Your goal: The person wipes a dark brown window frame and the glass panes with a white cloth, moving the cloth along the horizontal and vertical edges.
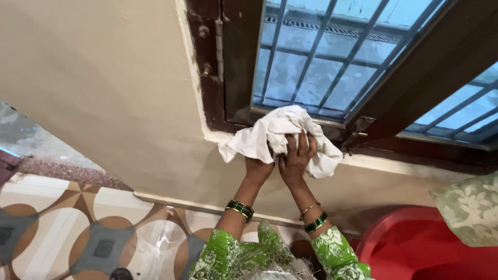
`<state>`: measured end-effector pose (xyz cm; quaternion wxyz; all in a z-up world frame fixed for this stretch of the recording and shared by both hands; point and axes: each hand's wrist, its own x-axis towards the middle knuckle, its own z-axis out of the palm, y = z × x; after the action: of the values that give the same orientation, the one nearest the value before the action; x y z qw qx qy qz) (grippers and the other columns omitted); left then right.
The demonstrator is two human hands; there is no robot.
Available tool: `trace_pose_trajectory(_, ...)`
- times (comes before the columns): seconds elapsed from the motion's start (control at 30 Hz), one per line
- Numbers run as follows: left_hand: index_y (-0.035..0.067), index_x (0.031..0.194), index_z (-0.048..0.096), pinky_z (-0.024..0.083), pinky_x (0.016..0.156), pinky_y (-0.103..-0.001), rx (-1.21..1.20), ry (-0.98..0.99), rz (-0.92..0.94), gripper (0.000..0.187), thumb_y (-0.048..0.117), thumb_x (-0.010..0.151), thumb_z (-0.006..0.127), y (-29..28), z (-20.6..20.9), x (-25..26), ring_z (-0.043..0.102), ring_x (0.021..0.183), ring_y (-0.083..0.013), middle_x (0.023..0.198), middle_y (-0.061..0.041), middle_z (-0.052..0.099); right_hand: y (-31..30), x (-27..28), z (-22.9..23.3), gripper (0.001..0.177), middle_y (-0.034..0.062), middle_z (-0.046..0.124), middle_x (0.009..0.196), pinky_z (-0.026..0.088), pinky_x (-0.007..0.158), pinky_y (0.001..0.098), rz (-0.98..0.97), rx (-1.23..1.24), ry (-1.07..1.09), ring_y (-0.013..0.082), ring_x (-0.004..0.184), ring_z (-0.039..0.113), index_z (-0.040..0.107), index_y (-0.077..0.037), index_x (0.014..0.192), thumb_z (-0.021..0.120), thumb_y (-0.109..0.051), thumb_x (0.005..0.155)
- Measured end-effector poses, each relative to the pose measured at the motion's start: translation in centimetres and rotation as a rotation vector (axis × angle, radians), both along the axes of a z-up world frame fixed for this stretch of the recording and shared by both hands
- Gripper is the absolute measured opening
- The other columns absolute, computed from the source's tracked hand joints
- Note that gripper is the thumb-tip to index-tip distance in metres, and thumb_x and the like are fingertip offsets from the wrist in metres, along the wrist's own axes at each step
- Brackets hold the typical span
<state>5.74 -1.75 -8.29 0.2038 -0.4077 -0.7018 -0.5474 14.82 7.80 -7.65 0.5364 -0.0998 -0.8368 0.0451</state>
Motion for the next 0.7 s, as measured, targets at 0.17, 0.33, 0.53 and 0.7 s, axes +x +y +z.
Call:
trace_pose_trajectory(0.17, -0.003, 0.152, 0.04, 0.042, 0.114, -0.054, -0.007, 0.094, 0.105, 0.07, 0.026, 0.096, 0.07, -0.4, 1.2, 2.2, 0.053, 0.135, -0.0435, 0.143, -0.025, 0.057, -0.5, 2.3, 3.9, 0.067, 0.0157, 0.046, 0.157, 0.032, 0.121, 0.0556, 0.031, 0.009, -0.048, 0.0434, 0.144, 0.035, 0.064, -0.013, 0.139, 0.067, 0.003, 0.074)
trace_pose_trajectory(0.33, -0.008, 0.147, 0.038, 0.04, 0.108, -0.06, -0.055, 0.457, 0.257, 0.077, 0.031, 0.09, 0.073, 2.2, 8.3, 1.5, 0.05, 0.129, -0.0483, 0.139, -0.032, 0.052, 1.8, 2.9, 12.9, 0.064, 0.0153, 0.048, 0.159, 0.028, 0.123, 0.0598, -0.033, 0.111, 0.058, 0.0457, 0.146, 0.032, 0.065, -0.008, 0.141, 0.067, 0.002, 0.077)
trace_pose_trajectory(0.53, -0.002, 0.144, 0.043, 0.042, 0.109, -0.056, -0.074, 0.337, 0.153, 0.069, 0.029, 0.091, 0.074, 3.4, 9.4, -0.1, 0.053, 0.129, -0.0442, 0.139, -0.026, 0.055, 2.2, 1.9, 14.4, 0.062, 0.0213, 0.045, 0.154, 0.031, 0.117, 0.0611, 0.004, 0.128, 0.019, 0.0483, 0.142, 0.032, 0.064, -0.005, 0.136, 0.066, -0.008, 0.074)
trace_pose_trajectory(0.7, -0.001, 0.143, 0.045, 0.043, 0.109, -0.055, -0.054, 0.292, 0.128, 0.066, 0.028, 0.091, 0.074, 4.1, 7.3, -1.1, 0.054, 0.128, -0.043, 0.138, -0.025, 0.056, 1.8, 0.4, 11.7, 0.056, 0.0151, 0.049, 0.152, 0.034, 0.119, 0.0572, -0.037, 0.125, 0.125, 0.0437, 0.142, 0.037, 0.067, -0.01, 0.132, 0.061, -0.01, 0.076)
